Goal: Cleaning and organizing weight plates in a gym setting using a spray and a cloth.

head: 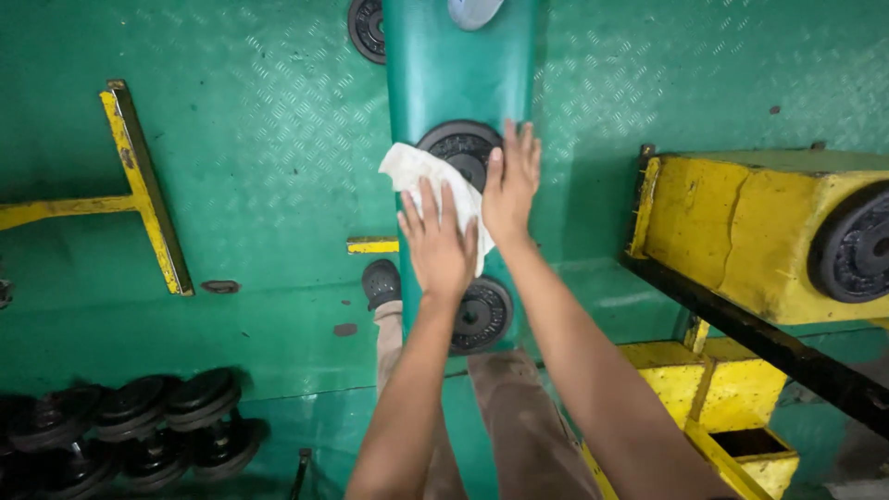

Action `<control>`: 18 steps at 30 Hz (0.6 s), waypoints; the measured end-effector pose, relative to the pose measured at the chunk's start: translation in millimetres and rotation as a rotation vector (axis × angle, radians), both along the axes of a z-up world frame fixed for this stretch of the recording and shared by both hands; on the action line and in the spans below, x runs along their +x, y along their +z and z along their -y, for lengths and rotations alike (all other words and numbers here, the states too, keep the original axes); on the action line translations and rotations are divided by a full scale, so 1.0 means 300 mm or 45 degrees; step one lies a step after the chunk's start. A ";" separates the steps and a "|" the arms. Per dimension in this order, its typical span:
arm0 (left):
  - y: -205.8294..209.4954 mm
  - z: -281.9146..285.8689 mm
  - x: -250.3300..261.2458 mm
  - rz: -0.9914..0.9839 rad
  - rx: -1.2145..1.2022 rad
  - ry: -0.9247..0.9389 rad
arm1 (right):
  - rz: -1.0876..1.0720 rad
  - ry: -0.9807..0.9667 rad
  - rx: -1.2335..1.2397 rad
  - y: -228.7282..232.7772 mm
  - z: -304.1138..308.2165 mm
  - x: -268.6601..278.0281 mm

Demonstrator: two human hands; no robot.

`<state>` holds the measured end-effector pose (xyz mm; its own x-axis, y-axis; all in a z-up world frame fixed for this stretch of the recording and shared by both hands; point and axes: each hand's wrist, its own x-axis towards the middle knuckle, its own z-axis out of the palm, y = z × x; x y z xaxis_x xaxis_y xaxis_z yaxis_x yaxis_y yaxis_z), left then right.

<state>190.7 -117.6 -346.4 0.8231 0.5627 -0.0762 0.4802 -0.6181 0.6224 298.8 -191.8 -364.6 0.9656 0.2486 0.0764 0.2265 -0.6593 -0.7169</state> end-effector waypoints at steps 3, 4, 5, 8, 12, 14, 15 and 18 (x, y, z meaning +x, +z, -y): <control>-0.060 -0.024 0.040 -0.103 0.081 -0.147 | 0.001 -0.046 -0.109 -0.096 0.007 0.015; -0.077 -0.035 0.052 -0.074 0.109 -0.174 | -0.005 -0.056 -0.134 -0.126 0.013 0.015; -0.069 -0.046 0.064 -0.083 0.104 -0.171 | -0.013 -0.052 -0.138 -0.127 0.016 0.020; -0.052 -0.078 0.083 -0.025 0.076 -0.230 | -0.054 -0.098 0.002 -0.129 0.014 0.023; -0.054 -0.057 0.042 -0.027 0.072 -0.254 | -0.099 -0.110 0.128 -0.139 0.023 0.030; -0.058 -0.050 -0.023 -0.045 0.079 -0.262 | -0.103 -0.103 0.142 -0.151 0.035 0.036; -0.057 -0.046 -0.069 -0.058 0.070 -0.294 | -0.117 -0.094 0.166 -0.155 0.046 0.036; -0.090 -0.083 -0.183 -0.079 0.057 -0.314 | -0.157 -0.079 0.256 -0.170 0.062 0.045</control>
